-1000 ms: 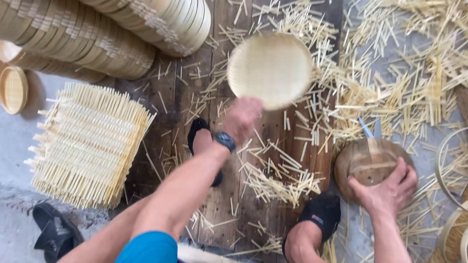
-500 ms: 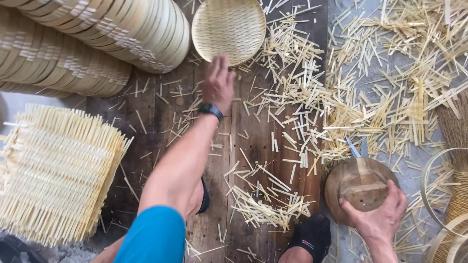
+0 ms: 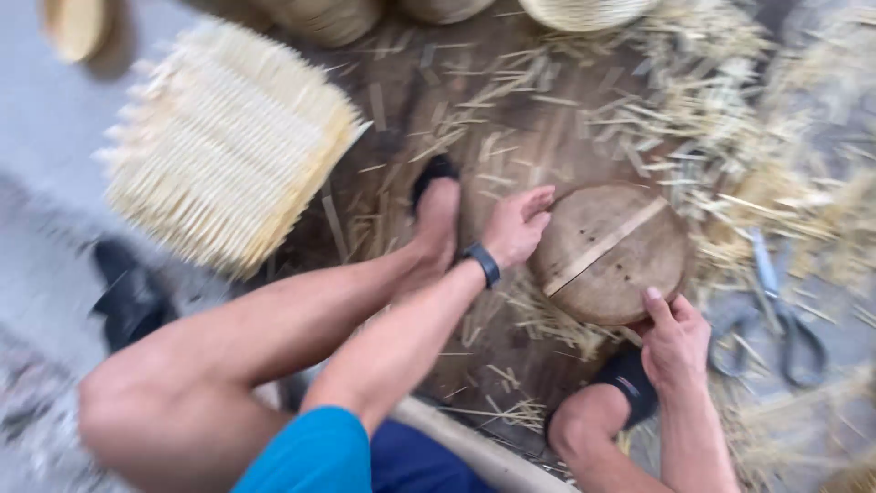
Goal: The person sits on the floor and trims a square woven bamboo sheet with scissors, presses it into a round wooden frame, and bends a thin bamboo ring around the edge to secure the woven sheet, forming a round bamboo sieve. They repeat the fitting and trimming steps on the sieve.
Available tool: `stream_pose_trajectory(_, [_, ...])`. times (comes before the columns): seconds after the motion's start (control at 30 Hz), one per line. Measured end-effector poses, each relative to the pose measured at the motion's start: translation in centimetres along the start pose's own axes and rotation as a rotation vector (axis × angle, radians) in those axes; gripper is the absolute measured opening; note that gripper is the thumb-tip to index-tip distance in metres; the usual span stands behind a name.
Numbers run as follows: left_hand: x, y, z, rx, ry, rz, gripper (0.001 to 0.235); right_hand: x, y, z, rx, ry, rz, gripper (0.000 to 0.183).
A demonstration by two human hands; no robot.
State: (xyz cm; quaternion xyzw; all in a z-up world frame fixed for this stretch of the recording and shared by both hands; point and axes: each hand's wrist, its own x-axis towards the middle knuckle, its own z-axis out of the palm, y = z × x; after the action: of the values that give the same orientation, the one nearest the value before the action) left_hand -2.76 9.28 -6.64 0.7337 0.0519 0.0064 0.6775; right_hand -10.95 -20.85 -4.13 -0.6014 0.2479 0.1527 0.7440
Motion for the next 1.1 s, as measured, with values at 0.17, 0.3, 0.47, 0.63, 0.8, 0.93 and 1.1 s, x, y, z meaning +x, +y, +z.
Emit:
stream_pose_trajectory(0.17, [0.9, 7.6, -22.5, 1.436, 0.226, 0.034, 0.053, -2.2, -0.7, 3.4, 0.128, -0.075, 0.075, 0.026])
stream_pose_trajectory(0.3, [0.6, 13.9, -33.0, 1.716, 0.105, -0.785, 0.091, -2.3, -0.2, 2.3, 0.092, -0.06, 0.054, 0.028])
stream_pose_trajectory(0.47, [-2.9, 21.9, -31.5, 1.448, 0.071, -0.8, 0.071, -2.2, 0.0, 1.7, 0.122, -0.09, 0.072, 0.027])
stream_pose_trajectory(0.63, [-1.8, 21.1, -33.8, 1.439, 0.169, -0.549, 0.021, -3.1, -1.3, 1.1, 0.066, -0.05, 0.096, 0.024])
stream_pose_trajectory(0.8, [-0.8, 23.7, -39.8, 1.142, 0.393, 0.017, 0.03, -3.3, -2.2, -0.7, -0.02, 0.056, 0.019, 0.026])
stream_pose_trajectory(0.93, [-1.2, 27.4, -38.4, 0.979, 0.213, -0.318, 0.029, -2.3, -0.7, -1.4, 0.084, 0.025, 0.014, 0.025])
stream_pose_trajectory(1.1, [-1.7, 25.4, -39.9, 1.18, 0.344, -0.086, 0.016, -2.9, -0.6, -1.6, 0.075, -0.02, 0.015, 0.024])
